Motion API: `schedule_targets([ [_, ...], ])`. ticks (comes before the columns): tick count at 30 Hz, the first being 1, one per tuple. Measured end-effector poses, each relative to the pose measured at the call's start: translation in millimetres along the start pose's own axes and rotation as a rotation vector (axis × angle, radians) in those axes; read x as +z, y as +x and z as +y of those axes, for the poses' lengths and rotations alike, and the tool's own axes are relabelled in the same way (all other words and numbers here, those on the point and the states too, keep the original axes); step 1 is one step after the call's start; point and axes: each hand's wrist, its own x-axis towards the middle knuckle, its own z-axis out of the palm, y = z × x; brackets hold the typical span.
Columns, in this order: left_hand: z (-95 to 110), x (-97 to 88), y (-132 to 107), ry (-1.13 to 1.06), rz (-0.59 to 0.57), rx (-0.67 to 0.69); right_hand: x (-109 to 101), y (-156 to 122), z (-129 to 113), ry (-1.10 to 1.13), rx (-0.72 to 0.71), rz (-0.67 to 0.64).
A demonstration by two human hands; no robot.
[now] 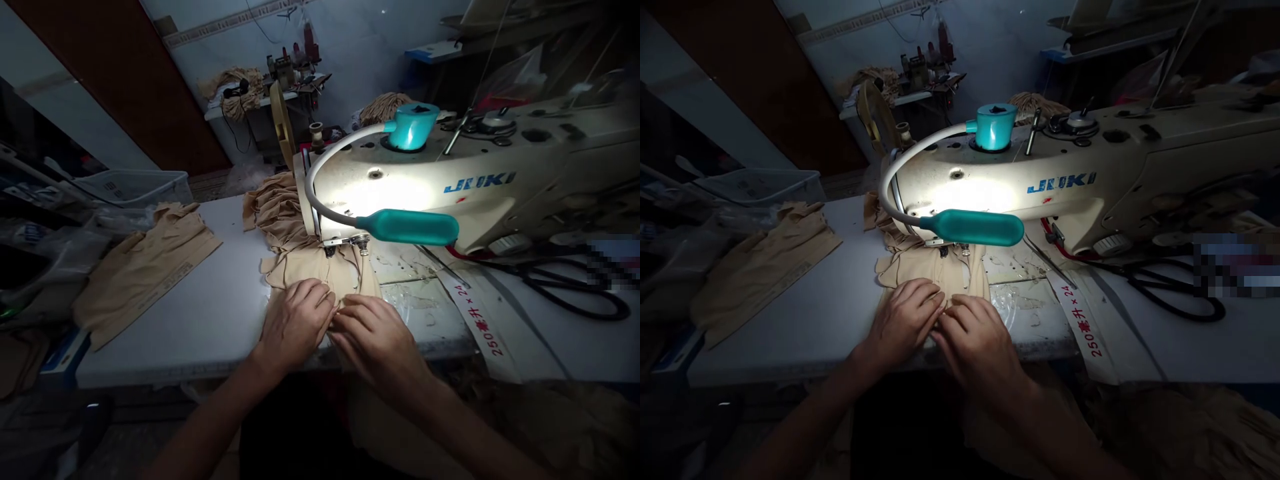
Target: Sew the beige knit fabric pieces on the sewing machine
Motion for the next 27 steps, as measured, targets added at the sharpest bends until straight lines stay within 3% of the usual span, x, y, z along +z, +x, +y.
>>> schedule_targets([
  [2, 3.4, 0.5, -3.5, -0.001, 0.000, 0.001, -1.2, 14.0, 22.9, 0.018, -0.011, -0.026],
  [6, -0.2, 0.8, -5.4, -0.030, -0.003, 0.046, -6.5, 53.1, 59.0, -0.015, 0.002, -0.241],
  [12, -4.7, 6.0, -5.0, -0.040, 0.055, 0.061, -9.6, 97.3, 66.9, -0.133, -0.020, -0.521],
  [16, -13.0, 6.6, -2.8, -0.085, 0.132, -0.023, -3.6, 97.5, 76.2, -0.029, 0.014, -0.473],
  [24, -28.3, -6.8, 7.4, -0.055, 0.151, -0.093, 5.5, 85.7, 87.0, 0.232, 0.135, -0.249],
  [27, -24.4, -9.0, 4.1, -0.036, 0.085, 0.031, 6.7, 86.4, 85.3, 0.233, 0.171, -0.220],
])
